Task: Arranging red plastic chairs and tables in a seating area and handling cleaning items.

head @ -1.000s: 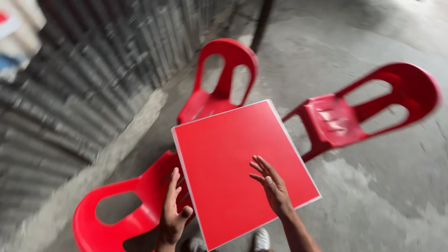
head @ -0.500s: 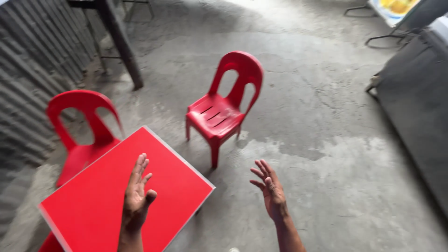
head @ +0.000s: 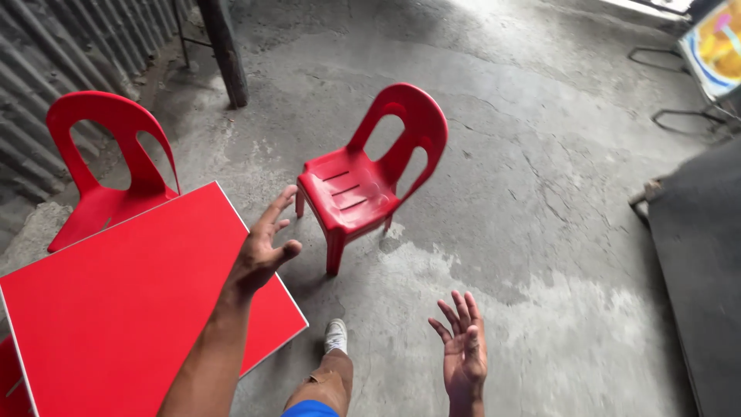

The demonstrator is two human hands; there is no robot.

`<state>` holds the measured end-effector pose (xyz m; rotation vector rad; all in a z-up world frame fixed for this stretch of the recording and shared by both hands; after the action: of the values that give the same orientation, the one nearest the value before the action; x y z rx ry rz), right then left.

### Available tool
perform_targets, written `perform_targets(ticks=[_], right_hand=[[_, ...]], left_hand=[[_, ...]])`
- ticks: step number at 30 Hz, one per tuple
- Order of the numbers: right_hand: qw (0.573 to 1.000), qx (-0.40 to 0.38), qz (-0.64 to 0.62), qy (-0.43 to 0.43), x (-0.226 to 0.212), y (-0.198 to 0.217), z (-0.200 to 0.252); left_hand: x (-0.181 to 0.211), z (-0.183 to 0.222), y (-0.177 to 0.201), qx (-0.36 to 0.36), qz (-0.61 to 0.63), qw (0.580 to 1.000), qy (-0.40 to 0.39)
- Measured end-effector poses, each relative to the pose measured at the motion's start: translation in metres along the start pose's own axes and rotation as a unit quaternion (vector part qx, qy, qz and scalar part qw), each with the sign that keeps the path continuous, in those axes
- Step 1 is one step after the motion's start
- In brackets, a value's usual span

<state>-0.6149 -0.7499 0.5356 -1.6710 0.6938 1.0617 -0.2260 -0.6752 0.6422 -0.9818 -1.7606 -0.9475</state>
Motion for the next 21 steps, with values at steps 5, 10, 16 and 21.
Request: perform_targets(ticks=[5, 10, 16, 21], right_hand=[[0.999, -0.041, 0.005, -0.016, 0.053, 0.029, -0.113], [0.991, -0.06, 0.039, -0.111, 0.072, 0.014, -0.172], [0.983, -0.036, 0.017, -0.181, 0.133, 0.024, -0.259], [0.965, 0.015, 0.006, -0.262, 0.235, 0.065, -0.325]], left_hand=[[-0.073, -0.089, -0.002, 0.03, 0.004, 0.999, 0.013], [-0.093, -0.156, -0.01, 0.019, -0.01, 0.999, 0.036], [-0.166, -0.229, -0.016, 0.015, -0.068, 0.994, 0.085], [-0.248, -0.281, -0.02, 0.014, -0.113, 0.98, 0.165]])
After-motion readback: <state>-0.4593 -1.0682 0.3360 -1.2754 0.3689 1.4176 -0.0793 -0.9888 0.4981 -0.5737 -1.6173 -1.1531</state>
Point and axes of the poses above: each hand's wrist, its own z-axis away from the middle knuckle, its own y-axis out of the back of the hand, x = y × z, the point moved 8 cm from there along -z, towards the middle knuckle
